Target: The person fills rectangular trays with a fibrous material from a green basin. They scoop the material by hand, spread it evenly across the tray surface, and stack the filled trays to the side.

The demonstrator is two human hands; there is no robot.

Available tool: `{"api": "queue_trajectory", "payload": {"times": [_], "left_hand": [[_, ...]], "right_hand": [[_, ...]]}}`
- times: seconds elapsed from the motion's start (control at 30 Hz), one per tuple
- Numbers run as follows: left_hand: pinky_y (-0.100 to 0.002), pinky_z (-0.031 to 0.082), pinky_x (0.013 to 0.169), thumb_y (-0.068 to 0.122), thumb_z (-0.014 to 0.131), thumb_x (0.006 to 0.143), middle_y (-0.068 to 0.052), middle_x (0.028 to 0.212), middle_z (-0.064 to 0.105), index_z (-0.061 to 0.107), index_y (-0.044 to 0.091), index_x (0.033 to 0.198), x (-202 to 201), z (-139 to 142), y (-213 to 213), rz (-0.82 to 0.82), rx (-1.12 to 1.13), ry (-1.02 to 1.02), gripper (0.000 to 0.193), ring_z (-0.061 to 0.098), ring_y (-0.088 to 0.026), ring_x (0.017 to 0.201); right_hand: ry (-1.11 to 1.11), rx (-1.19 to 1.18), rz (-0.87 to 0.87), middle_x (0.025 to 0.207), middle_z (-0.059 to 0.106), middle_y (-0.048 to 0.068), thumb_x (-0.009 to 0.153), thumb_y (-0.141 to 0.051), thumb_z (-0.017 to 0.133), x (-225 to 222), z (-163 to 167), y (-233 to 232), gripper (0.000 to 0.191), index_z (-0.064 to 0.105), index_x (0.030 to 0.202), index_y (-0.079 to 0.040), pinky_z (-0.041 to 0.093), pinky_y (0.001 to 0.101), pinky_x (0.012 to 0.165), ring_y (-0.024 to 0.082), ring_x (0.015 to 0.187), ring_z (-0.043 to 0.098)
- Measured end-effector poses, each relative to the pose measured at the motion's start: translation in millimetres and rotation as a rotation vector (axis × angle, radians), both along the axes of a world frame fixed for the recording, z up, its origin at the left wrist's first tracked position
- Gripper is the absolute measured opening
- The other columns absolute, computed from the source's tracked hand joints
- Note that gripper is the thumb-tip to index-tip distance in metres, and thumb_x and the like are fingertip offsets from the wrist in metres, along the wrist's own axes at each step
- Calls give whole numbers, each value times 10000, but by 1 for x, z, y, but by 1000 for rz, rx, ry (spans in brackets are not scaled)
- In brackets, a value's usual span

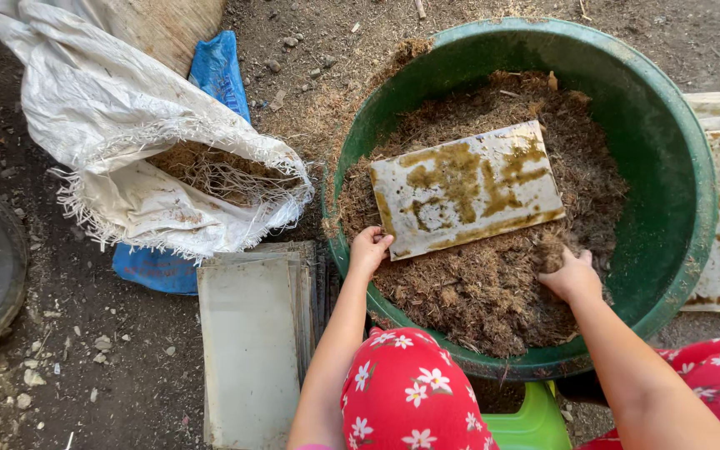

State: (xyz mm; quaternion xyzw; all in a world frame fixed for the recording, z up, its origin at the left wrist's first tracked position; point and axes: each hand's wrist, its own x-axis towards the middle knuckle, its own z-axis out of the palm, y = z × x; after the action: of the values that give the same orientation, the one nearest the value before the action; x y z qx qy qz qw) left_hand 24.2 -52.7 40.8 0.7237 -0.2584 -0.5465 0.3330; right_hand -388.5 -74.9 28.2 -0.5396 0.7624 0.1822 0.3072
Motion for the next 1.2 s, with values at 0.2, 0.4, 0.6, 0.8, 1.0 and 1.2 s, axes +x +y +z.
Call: {"api": "queue_trajectory", "payload": {"times": [0.2,0.4,0.6,0.8,1.0,1.2], "left_hand": [[-323,572,743,188,697,945,-28,1044,705,584,81,1309,-9,6,10,87,-54,135,396,676,-135,909],[-302,552,727,164,718,937,-23,990,739,654,31,1181,-7,3,7,22,-90,118,285,678,-132,880],[-338,535,749,144,722,955,-96,972,713,680,18,1198,-5,-15,11,22,-138,137,276,646,-175,842],[-375,412,1111,139,733,933,-234,1427,588,514,-92,1378,-8,-34,20,-53,-231,-194,547,546,-281,1357],[-379,395,1142,163,765,896,-266,1518,452,357,-121,1475,-9,-44,30,13,4,-134,763,469,-302,1424],[-391,321,1200,150,790,909,-332,1581,306,287,-161,1501,-10,-39,28,33,-44,-78,837,326,-332,1510]], "right_hand": [[-237,-106,-131,1410,598,205,726,-360,881,-6,0,13,888,519,1500,-122,506,442,1059,354,1243,625],[-641,-136,-226,1335,738,105,785,-220,823,79,78,-12,573,659,1326,-128,540,450,1060,244,1207,700],[-446,-630,276,1669,78,276,745,-579,751,241,90,-9,889,483,1540,-284,143,669,1114,514,1445,133],[-308,-840,646,1731,125,34,966,-504,593,255,27,-15,437,625,1388,-395,-26,772,1152,383,1576,16],[-177,-720,337,1780,173,37,1052,-363,551,154,-14,-60,327,700,1341,-322,-18,741,1175,337,1608,22],[-171,-463,-296,1759,119,41,1130,-366,328,90,25,-145,524,313,1651,-307,73,664,1263,315,1604,76]]}}
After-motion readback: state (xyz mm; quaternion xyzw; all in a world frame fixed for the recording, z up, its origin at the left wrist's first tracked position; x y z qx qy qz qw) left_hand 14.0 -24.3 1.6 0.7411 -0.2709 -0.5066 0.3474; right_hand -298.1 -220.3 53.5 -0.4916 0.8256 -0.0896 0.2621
